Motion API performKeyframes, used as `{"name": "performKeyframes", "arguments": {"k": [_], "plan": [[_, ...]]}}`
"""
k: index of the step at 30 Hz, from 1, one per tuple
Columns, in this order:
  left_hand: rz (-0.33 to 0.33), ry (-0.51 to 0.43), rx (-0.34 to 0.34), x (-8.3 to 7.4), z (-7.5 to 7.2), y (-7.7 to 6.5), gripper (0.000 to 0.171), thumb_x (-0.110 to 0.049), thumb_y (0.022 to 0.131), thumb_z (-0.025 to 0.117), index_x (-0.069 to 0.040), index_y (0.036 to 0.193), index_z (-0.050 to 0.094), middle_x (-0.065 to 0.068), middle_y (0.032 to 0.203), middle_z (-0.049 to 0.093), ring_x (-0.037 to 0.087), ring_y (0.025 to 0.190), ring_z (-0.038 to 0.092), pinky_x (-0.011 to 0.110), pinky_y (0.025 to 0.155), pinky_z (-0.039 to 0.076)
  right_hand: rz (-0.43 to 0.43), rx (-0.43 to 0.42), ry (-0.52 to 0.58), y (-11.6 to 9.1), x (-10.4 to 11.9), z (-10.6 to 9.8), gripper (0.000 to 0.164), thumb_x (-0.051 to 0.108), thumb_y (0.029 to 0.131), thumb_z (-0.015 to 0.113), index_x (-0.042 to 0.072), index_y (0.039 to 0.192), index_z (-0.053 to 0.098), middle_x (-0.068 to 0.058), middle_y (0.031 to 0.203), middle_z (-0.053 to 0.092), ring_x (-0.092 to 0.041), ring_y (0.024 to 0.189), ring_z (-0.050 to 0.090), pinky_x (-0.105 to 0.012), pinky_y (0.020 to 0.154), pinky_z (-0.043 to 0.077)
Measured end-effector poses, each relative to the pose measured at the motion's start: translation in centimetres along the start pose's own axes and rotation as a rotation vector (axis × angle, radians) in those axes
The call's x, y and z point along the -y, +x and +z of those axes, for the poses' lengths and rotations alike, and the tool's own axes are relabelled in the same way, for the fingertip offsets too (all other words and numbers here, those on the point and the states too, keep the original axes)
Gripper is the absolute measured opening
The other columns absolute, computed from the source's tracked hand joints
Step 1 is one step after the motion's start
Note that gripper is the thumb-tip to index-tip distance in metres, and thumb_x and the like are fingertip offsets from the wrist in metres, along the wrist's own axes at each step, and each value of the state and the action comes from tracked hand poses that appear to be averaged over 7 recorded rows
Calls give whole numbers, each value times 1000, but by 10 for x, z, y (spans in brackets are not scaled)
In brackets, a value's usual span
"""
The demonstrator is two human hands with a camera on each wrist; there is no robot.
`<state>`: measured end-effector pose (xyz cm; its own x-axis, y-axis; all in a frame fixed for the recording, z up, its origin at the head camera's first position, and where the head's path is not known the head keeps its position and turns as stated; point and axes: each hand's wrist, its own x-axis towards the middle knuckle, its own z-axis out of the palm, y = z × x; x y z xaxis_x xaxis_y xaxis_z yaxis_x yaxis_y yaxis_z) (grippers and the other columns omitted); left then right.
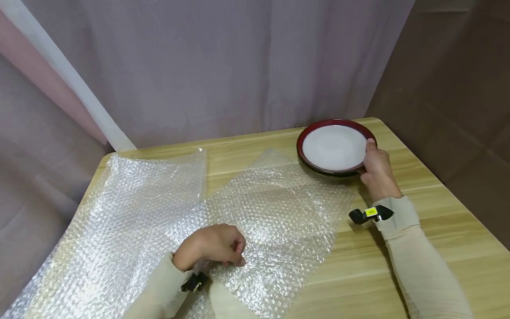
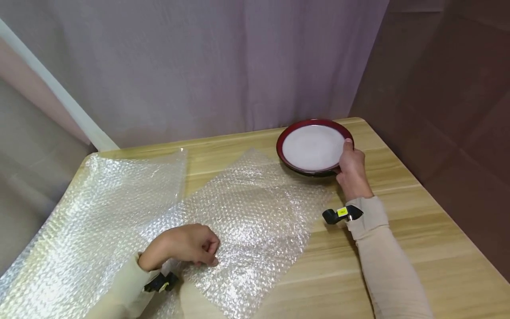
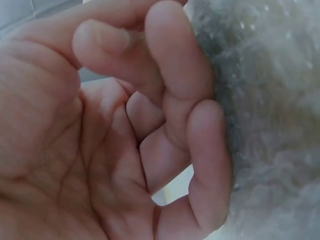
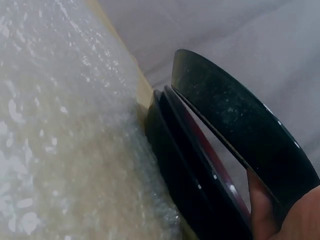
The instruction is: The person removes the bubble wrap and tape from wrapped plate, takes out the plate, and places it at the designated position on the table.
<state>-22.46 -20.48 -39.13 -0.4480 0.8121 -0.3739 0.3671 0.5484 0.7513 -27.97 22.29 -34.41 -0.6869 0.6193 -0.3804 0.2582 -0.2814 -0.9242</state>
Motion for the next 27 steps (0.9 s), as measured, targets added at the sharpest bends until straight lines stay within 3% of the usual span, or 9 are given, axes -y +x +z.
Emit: {"name": "performKeyframes", "arguments": {"k": [5,8,13,17,20,24,27], "plan": [[-64,-21,-38,-4,5,2,32,-17,84,86,-15,65,61,-4,53,58,11,51,50,27,55,40,-10,7,-15,0,-2,-2,67,50,111,37,13,167,28,-2,156,47,-10,128,48,-23,94,40],[-90,-38,-46,-6,6,3,31,-17,83,87,-15,64,61,-3,55,60,11,51,53,28,55,41,-23,9,-12,0,-2,-5,68,50,111,37,13,167,28,-1,153,48,-10,129,46,-25,100,37],[-39,-15,-6,0,3,5,33,-22,87,84,-17,65,60,-5,55,60,10,50,55,27,59,44,-41,6,-11,0,-1,-7,68,50,111,38,11,166,29,4,140,53,-9,125,48,-28,103,35],[0,-10,25,7,1,4,37,-24,92,82,-17,65,57,-6,54,58,10,49,57,27,64,47,-40,14,-26,0,-1,-8,68,51,111,37,13,166,29,-1,156,46,-11,133,44,-29,110,32],[-13,-20,22,8,2,3,37,-24,93,81,-17,66,57,-5,55,59,11,49,59,29,63,48,-34,15,-30,0,-1,-8,67,50,111,38,12,166,31,-4,151,49,-11,130,47,-25,104,39],[-57,-4,-4,3,4,2,37,-26,91,82,-19,66,57,-5,57,59,11,49,59,30,60,46,-34,27,-52,0,0,-9,65,44,112,40,9,166,29,-1,136,54,-7,111,53,-21,78,50],[-86,53,-28,-2,6,2,37,-28,91,82,-21,65,56,-6,57,59,11,51,57,30,58,43,-35,56,-113,0,1,-12,66,40,113,40,7,168,22,-6,141,50,-8,105,54,-19,69,52]]}}
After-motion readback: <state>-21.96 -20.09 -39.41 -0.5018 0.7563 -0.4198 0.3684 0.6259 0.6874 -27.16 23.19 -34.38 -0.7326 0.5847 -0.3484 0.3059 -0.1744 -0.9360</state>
